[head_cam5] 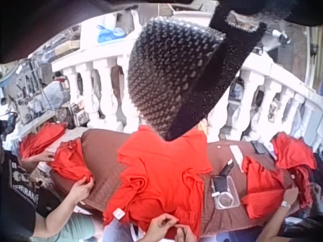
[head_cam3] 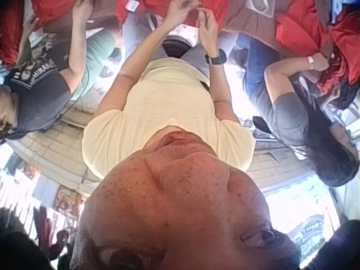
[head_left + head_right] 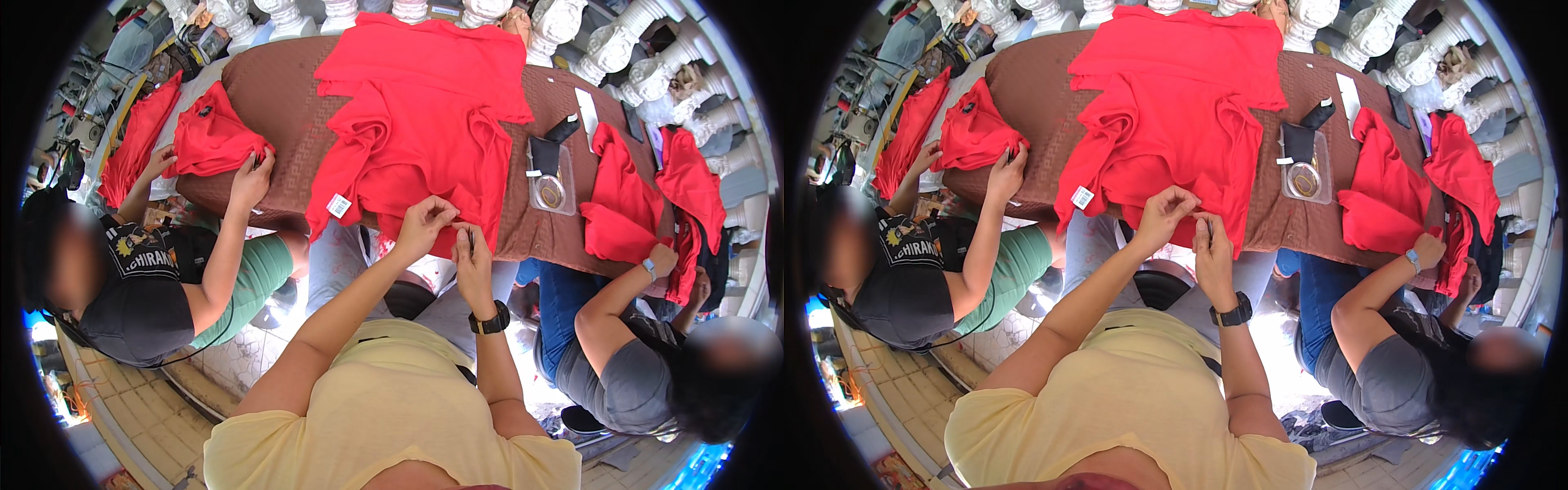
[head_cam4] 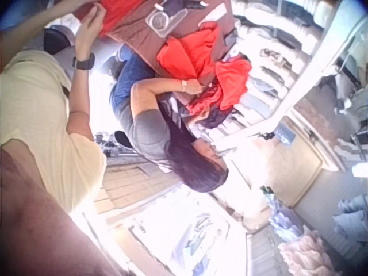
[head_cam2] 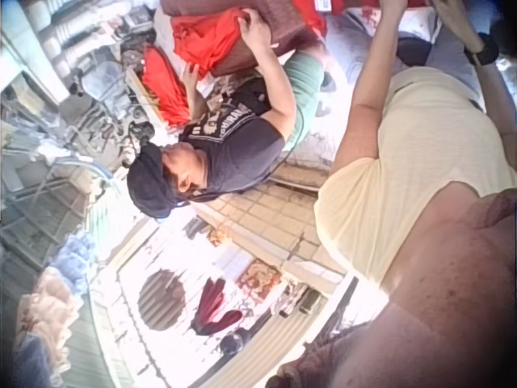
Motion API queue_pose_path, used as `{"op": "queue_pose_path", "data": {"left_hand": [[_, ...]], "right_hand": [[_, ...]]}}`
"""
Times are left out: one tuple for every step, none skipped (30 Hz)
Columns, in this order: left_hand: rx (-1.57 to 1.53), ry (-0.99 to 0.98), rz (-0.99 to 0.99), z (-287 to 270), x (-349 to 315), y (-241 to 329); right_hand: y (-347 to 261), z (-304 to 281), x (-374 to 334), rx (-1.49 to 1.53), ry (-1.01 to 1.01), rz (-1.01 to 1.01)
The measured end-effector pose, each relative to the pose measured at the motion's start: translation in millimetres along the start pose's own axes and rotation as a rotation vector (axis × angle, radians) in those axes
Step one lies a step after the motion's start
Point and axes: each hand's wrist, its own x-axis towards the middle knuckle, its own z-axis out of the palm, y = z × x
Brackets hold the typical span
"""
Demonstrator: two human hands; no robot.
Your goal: The person trims loose threads from red garments using thread nippers, turning the items over and spreading them out on a table to check both sides.
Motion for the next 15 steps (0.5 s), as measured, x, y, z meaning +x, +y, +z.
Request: {"op": "queue_pose_path", "data": {"left_hand": [[0.02,0.0,-0.002,0,0,0],[0.039,-0.001,-0.004,-1,0,1],[0.04,0.003,-0.001,-1,0,0],[0.04,0.007,0.002,0,0,0],[0.04,0.01,0.004,0,0,-1],[0.027,0.009,0.011,0,0,-2],[0.014,0.007,0.017,0,0,-3],[0.001,0.005,0.024,-1,0,-5],[0.017,0.004,0.018,-1,-1,-5],[0.034,0.003,0.012,-1,-1,-4],[0.05,0.001,0.006,-1,-1,-4],[0.046,-0.001,0.004,-1,-2,-4],[0.042,-0.004,0.002,-2,-3,-4],[0.037,-0.006,0.0,-2,-4,-4],[0.041,0.003,0.004,-1,-5,-2]], "right_hand": [[-1,-1,0,0.007,-0.001,0.005],[3,-1,0,0.016,0.003,0.003],[7,-1,1,0.025,0.007,0.002],[11,-1,2,0.033,0.01,0.001],[15,-2,3,0.036,0.015,-0.005],[16,-1,3,0.039,0.019,-0.011],[18,0,4,0.042,0.023,-0.017],[24,0,5,0.035,0.031,-0.029],[28,0,6,0.027,0.04,-0.039],[32,-1,7,0.018,0.049,-0.048],[35,-2,6,0.018,0.042,-0.027],[32,-2,5,0.018,0.035,-0.004],[28,-3,3,0.017,0.027,0.018],[23,-4,2,0.099,0.025,0.093],[16,-5,-1,0.181,0.024,0.171]]}}
